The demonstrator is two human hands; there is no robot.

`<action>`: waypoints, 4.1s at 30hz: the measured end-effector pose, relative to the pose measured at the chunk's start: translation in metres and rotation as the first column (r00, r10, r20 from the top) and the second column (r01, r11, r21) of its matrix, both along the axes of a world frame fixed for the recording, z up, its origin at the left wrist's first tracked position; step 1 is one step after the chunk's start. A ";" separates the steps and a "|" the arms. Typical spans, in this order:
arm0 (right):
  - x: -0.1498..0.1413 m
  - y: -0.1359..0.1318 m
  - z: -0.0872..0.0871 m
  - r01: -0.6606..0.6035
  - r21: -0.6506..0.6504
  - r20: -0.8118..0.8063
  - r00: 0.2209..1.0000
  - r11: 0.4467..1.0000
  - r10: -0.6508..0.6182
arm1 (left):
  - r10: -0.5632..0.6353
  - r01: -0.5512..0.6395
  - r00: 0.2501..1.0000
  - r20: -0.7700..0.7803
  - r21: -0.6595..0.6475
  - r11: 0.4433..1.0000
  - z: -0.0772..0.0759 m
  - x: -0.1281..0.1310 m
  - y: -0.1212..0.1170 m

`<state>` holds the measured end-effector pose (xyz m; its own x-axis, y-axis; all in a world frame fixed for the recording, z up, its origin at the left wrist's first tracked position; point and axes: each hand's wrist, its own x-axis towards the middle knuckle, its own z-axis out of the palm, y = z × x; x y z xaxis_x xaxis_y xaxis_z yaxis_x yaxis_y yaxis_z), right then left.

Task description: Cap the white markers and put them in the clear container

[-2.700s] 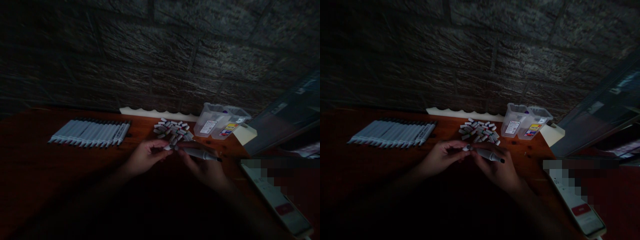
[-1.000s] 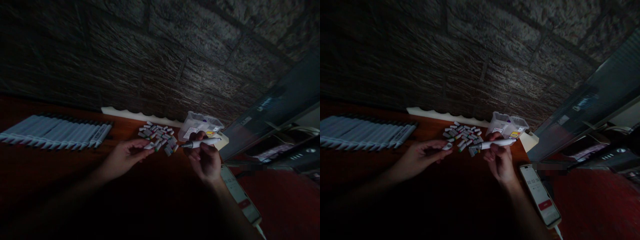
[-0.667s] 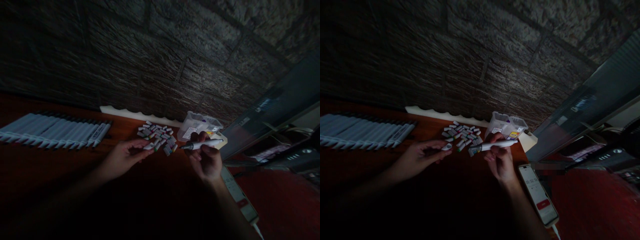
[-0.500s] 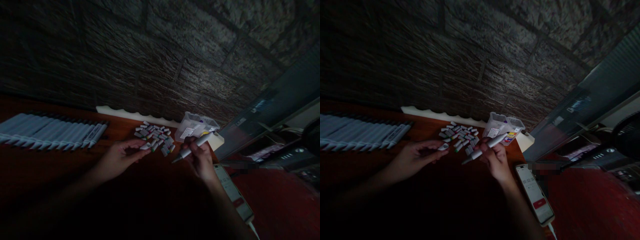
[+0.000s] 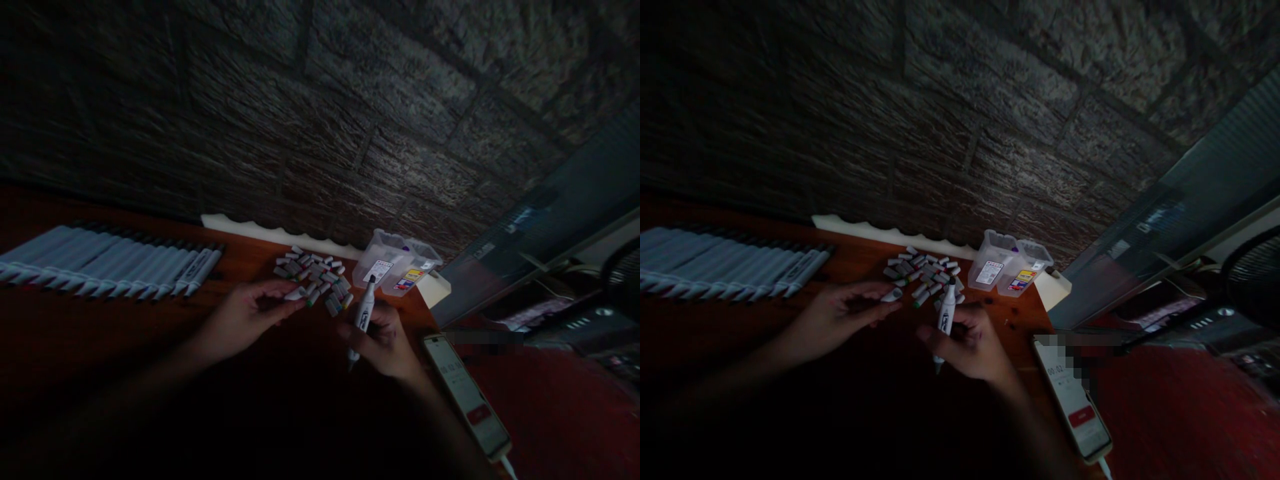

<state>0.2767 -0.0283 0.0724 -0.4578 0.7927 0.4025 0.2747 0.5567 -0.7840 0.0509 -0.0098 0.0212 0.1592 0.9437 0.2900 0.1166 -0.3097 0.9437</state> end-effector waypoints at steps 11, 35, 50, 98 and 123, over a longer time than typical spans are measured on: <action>-0.002 0.000 -0.002 0.017 -0.080 -0.005 1.000 0.997 -0.018 | -0.001 0.001 1.000 -0.016 0.009 1.000 0.000 0.000 -0.001; 0.001 0.008 -0.010 0.004 -0.091 -0.078 0.997 0.996 -0.011 | 0.071 -0.059 0.983 -0.167 0.076 0.995 -0.009 -0.004 0.009; -0.001 0.003 -0.007 0.026 0.001 -0.050 0.998 1.000 -0.026 | 0.127 -0.096 0.966 -0.224 0.145 0.985 -0.008 -0.003 0.008; 0.007 -0.014 0.005 -0.445 -0.509 -0.404 0.879 0.737 0.252 | 0.123 -0.082 0.971 -0.207 0.195 0.977 -0.006 -0.004 0.007; 0.008 -0.014 0.000 -0.495 -0.520 -0.419 0.858 0.696 0.297 | 0.124 -0.088 0.973 -0.194 0.185 0.979 -0.006 -0.004 0.007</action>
<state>0.2850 -0.0421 0.0723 -0.7301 0.6788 0.0792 -0.1474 -0.0433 -0.9881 0.0469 -0.0031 0.0150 0.1331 0.8963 0.4229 0.3413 -0.4421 0.8295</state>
